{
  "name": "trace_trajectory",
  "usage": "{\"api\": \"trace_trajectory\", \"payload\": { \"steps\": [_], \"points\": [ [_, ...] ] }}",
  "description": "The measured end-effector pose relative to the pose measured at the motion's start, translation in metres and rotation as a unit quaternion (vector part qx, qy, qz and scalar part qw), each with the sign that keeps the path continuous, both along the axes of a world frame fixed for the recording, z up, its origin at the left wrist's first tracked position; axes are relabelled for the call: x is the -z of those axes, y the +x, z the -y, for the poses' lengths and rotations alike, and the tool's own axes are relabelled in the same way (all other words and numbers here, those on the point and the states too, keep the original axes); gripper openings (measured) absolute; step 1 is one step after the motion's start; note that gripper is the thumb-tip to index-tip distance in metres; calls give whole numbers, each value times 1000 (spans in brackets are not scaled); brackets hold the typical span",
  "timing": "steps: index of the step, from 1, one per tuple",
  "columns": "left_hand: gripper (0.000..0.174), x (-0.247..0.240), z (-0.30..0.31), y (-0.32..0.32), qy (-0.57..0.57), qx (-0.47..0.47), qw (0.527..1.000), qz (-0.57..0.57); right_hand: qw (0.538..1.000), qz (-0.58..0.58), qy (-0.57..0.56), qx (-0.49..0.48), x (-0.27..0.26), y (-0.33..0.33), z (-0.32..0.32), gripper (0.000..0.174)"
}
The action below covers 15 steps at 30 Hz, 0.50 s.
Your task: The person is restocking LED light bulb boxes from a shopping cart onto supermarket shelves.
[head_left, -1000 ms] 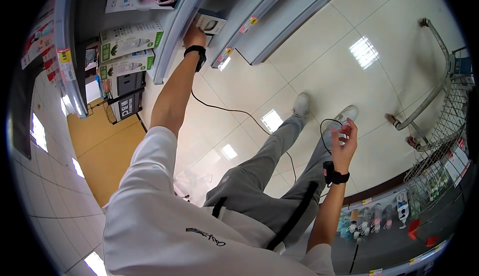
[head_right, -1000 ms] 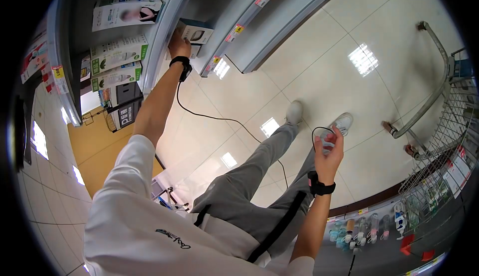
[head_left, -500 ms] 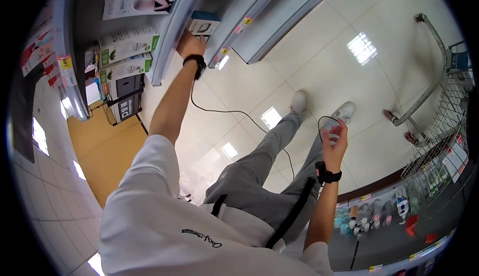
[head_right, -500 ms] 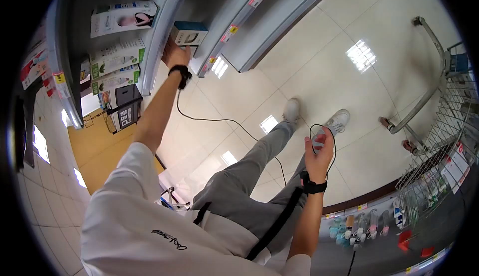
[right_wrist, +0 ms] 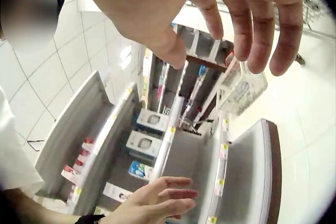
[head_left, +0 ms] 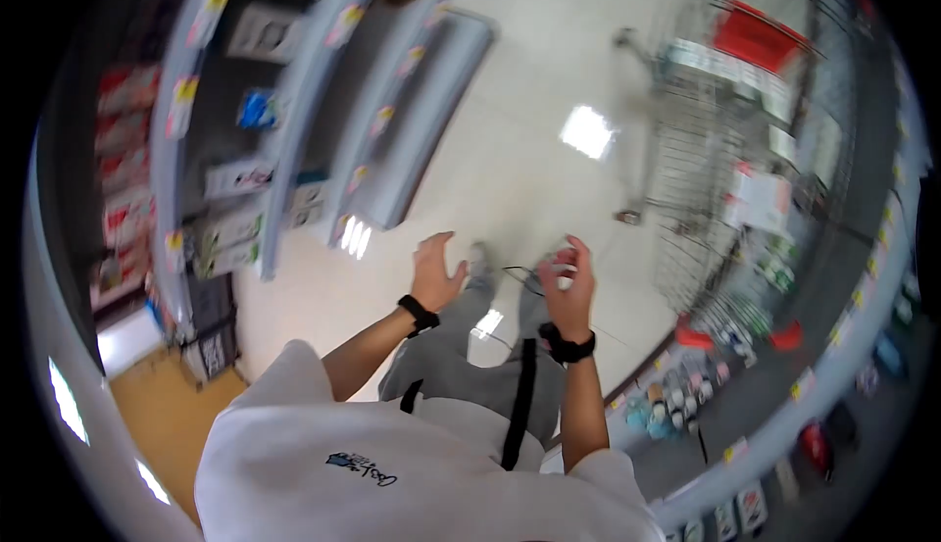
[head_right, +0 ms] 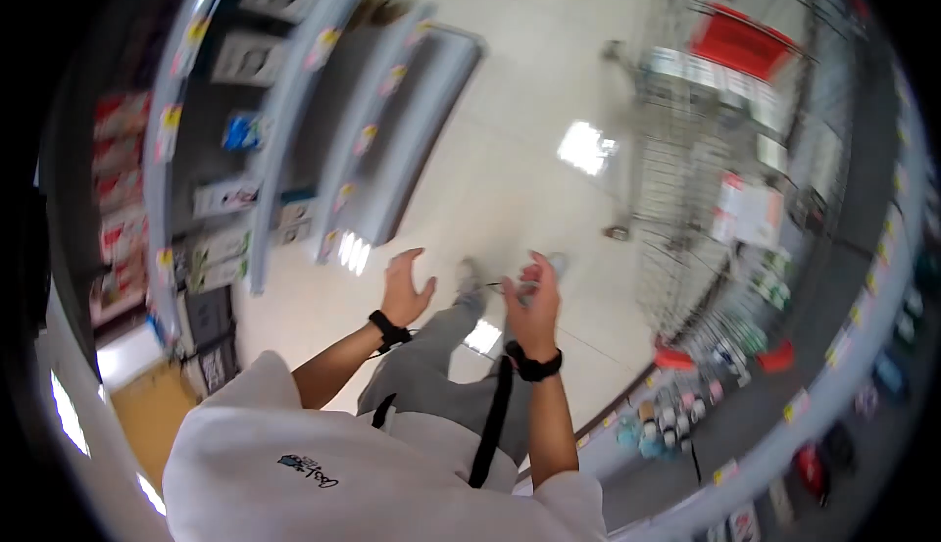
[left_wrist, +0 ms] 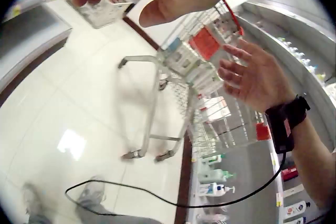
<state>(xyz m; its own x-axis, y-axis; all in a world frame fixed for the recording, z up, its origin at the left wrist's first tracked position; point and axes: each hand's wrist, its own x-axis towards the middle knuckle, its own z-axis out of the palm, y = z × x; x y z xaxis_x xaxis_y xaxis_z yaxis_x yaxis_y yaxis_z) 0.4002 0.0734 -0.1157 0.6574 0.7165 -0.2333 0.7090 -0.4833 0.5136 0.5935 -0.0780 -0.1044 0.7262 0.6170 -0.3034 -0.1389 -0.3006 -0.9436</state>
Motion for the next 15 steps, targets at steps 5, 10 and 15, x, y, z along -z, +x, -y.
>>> {"api": "trace_trajectory", "payload": {
  "steps": [5,10,15],
  "points": [
    [47,-53,0,140,14,107,986,131,994,87,14,59,-75,83,35,47],
    [44,-99,17,265,-37,156,964,214,984,85,37,150,-118,141,77,50],
    [46,-131,42,358,-194,156,936,247,974,85,14,208,-139,194,93,48]
  ]
}}
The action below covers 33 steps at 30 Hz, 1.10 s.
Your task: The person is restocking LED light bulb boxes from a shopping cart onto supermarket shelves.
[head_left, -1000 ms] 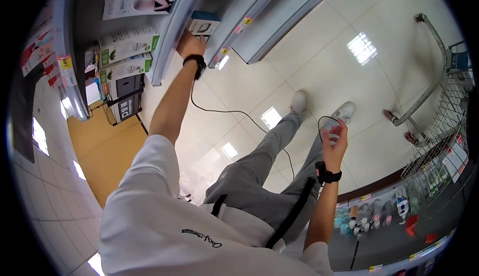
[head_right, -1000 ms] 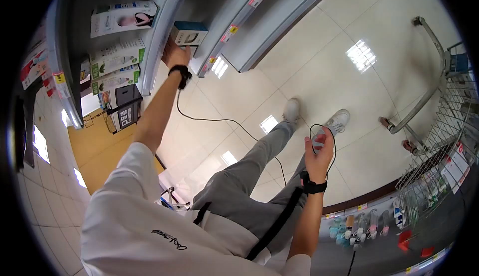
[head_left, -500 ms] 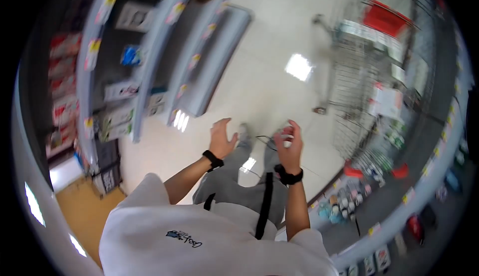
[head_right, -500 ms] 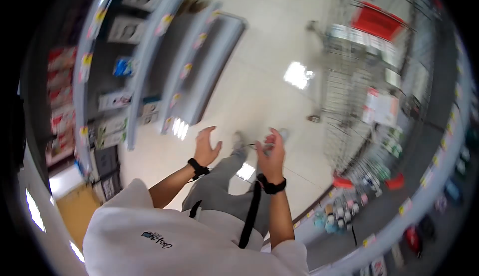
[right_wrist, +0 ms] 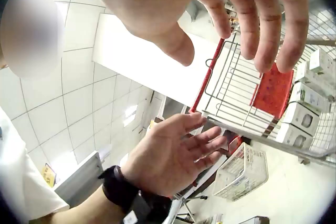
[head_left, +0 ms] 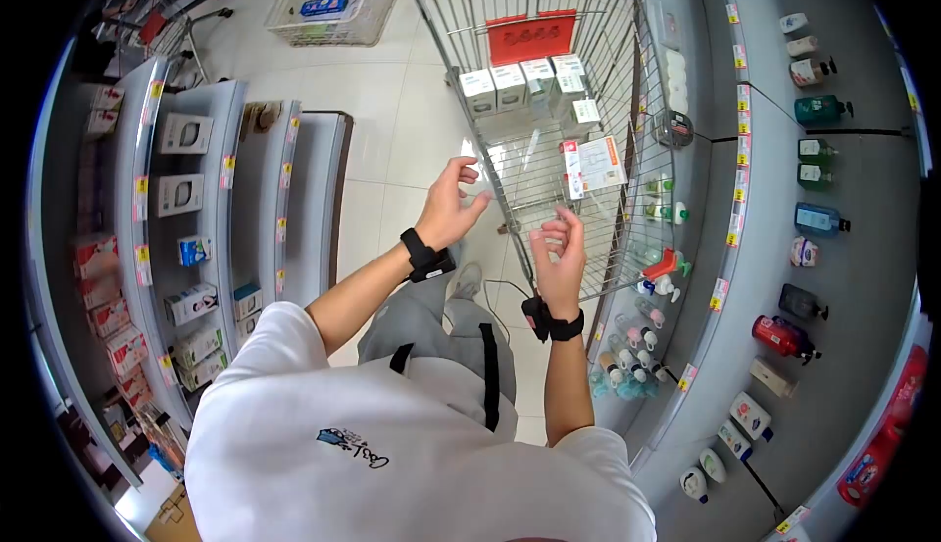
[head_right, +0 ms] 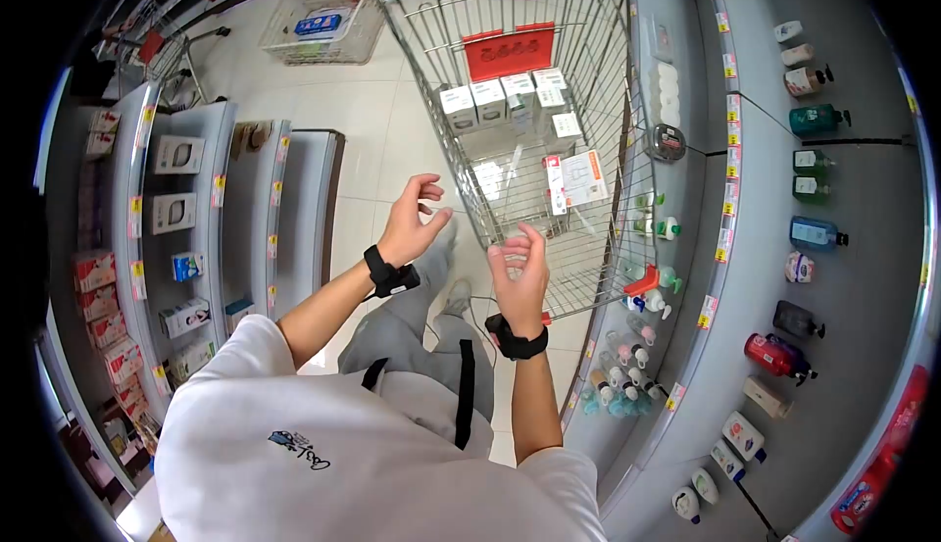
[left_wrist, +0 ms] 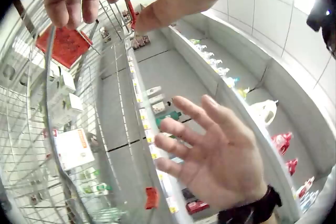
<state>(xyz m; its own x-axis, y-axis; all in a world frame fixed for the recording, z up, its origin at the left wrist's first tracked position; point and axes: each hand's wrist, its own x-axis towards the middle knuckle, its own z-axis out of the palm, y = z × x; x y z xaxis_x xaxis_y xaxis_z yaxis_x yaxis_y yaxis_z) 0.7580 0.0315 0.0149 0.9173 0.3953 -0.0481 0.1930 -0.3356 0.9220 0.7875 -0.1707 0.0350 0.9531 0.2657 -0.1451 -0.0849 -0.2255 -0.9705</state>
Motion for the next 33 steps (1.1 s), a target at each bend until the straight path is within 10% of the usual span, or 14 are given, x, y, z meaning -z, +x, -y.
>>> {"api": "trace_trajectory", "payload": {
  "steps": [7,14,33],
  "points": [
    [44,23,-25,90,-51,10,998,-32,992,53,-111,-11,15,120,-40,40],
    [27,49,-71,123,-90,37,988,-122,970,37,-214,-108,142,230,-124,47],
    [27,41,-89,122,-207,76,960,-170,821,140,-507,-225,251,244,-258,65]
  ]
}}
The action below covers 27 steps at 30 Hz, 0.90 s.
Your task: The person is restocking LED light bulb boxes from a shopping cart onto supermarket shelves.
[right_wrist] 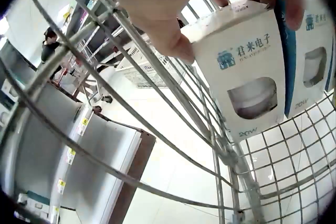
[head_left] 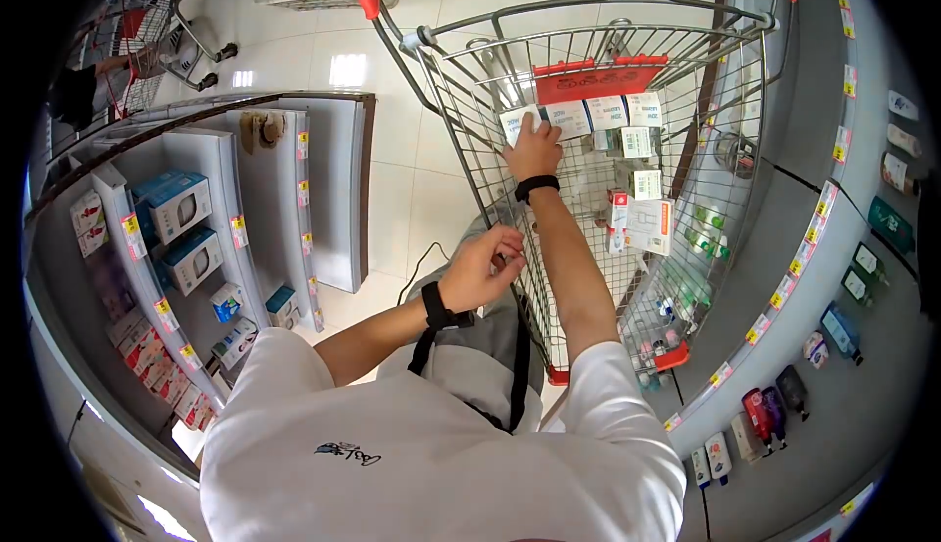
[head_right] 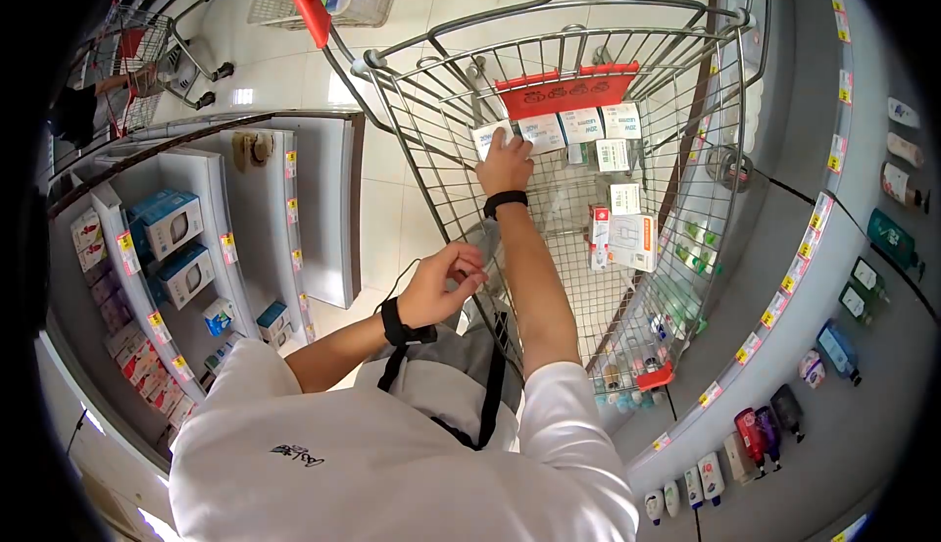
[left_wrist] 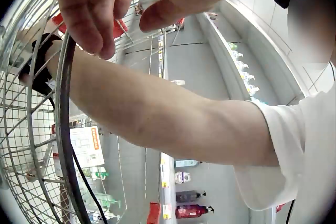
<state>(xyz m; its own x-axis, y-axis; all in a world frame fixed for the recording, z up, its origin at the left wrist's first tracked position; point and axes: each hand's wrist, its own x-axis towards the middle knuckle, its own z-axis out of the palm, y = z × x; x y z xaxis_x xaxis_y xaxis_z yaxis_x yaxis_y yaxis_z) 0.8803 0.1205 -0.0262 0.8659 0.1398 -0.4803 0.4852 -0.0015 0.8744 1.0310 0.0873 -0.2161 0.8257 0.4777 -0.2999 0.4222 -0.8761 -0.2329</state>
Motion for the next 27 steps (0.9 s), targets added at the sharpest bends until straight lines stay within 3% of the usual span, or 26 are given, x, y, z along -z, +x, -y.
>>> {"api": "trace_trajectory", "payload": {
  "steps": [6,10,12,15,24,27],
  "points": [
    [28,-3,0,0,22,-1,1000,6,993,-9,101,57,-37,-6,31,70],
    [29,1,3,-4,31,-18,999,29,973,75,211,54,-84,-20,75,70],
    [29,-5,5,-6,43,-19,998,38,961,10,252,110,-122,-30,97,68],
    [28,-17,5,-18,66,-41,995,69,954,11,271,127,-168,-48,130,67],
    [27,-36,43,-138,115,-118,976,141,926,160,323,109,-285,-149,230,62],
    [33,-50,68,-197,139,-137,966,168,916,130,369,90,-316,-202,245,60]
  ]
}}
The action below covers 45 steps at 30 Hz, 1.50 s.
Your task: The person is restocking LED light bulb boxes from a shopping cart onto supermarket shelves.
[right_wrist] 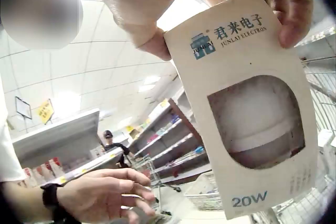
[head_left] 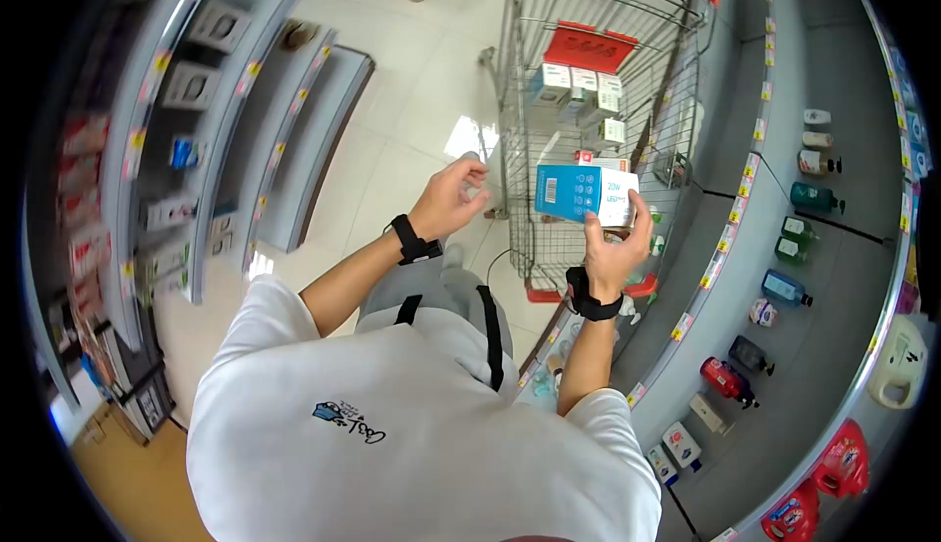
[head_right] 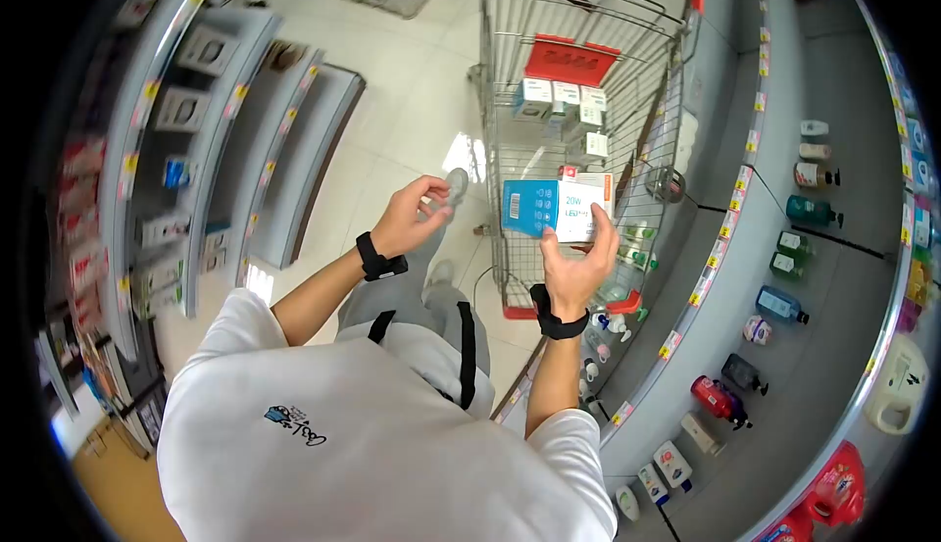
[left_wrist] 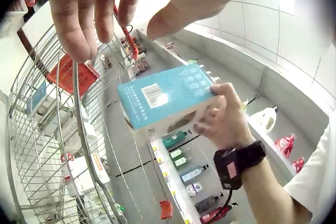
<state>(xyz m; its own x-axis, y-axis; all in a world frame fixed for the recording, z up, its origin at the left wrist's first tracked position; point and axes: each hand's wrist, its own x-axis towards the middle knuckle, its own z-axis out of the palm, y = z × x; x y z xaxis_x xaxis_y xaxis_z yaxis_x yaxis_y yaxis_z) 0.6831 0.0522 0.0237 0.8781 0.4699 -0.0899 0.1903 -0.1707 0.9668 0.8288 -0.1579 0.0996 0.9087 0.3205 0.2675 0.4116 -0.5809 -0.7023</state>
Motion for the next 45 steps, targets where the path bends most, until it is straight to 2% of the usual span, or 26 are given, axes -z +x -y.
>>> {"api": "trace_trajectory", "payload": {
  "steps": [2,3,5,6,8,9,11,14,16,18,19,21,22,24,25,27,28,29,30,31,37,41,45],
  "points": [
    [45,-22,14,-39,60,29,998,-1,999,-36,15,-36,-25,-39,-1,58],
    [45,-27,21,-58,69,4,998,-9,996,-43,38,-71,-27,-57,-2,58],
    [67,-32,37,-99,180,24,982,45,986,-71,72,-130,-24,-91,-5,58],
    [67,-32,42,-117,189,-4,982,27,980,-101,88,-148,-20,-106,-11,57],
    [81,-39,56,-164,206,-10,978,2,967,-140,97,-188,-21,-151,-20,56],
    [81,-40,56,-182,211,-30,977,-12,962,-168,98,-193,-17,-162,-27,55],
    [84,-48,59,-233,146,-49,984,-86,952,-172,101,-231,-13,-206,-36,53],
    [84,-49,68,-310,156,-98,978,-95,936,-215,81,-267,-19,-275,-42,52],
    [83,-26,41,-346,141,-120,976,-111,925,-229,75,-294,7,-306,-80,53],
    [81,-24,33,-380,142,-156,969,-132,910,-221,71,-343,14,-335,-94,58],
    [81,-20,31,-426,143,-168,967,-125,908,-213,68,-354,14,-379,-103,58],
    [83,-16,33,-473,140,-210,959,-129,894,-130,46,-426,7,-426,-116,61],
    [82,-25,33,-524,152,-237,952,-121,893,-113,37,-435,1,-478,-124,65],
    [82,-25,36,-565,153,-268,943,-125,877,-156,27,-453,9,-518,-134,68],
    [82,-31,34,-615,155,-286,936,-134,866,-194,22,-459,6,-568,-141,68],
    [83,-16,33,-637,137,-315,930,-133,848,-173,13,-501,20,-590,-153,67],
    [82,-20,32,-684,124,-327,924,-153,838,-167,5,-519,18,-636,-162,67],
    [82,-24,34,-695,107,-337,918,-181,827,-170,-4,-536,15,-649,-166,67],
    [83,-25,35,-697,80,-345,915,-195,817,-220,-20,-533,13,-651,-171,70],
    [83,-27,39,-724,78,-360,910,-191,810,-214,-24,-545,7,-680,-175,70],
    [88,-24,34,-783,149,-474,855,-150,769,-122,-66,-624,0,-762,-208,69],
    [86,-26,18,-798,116,-523,831,-148,747,-110,-58,-653,-1,-786,-231,71],
    [84,-16,-7,-827,100,-534,825,-157,698,-58,-38,-712,7,-801,-259,72]
  ]
}}
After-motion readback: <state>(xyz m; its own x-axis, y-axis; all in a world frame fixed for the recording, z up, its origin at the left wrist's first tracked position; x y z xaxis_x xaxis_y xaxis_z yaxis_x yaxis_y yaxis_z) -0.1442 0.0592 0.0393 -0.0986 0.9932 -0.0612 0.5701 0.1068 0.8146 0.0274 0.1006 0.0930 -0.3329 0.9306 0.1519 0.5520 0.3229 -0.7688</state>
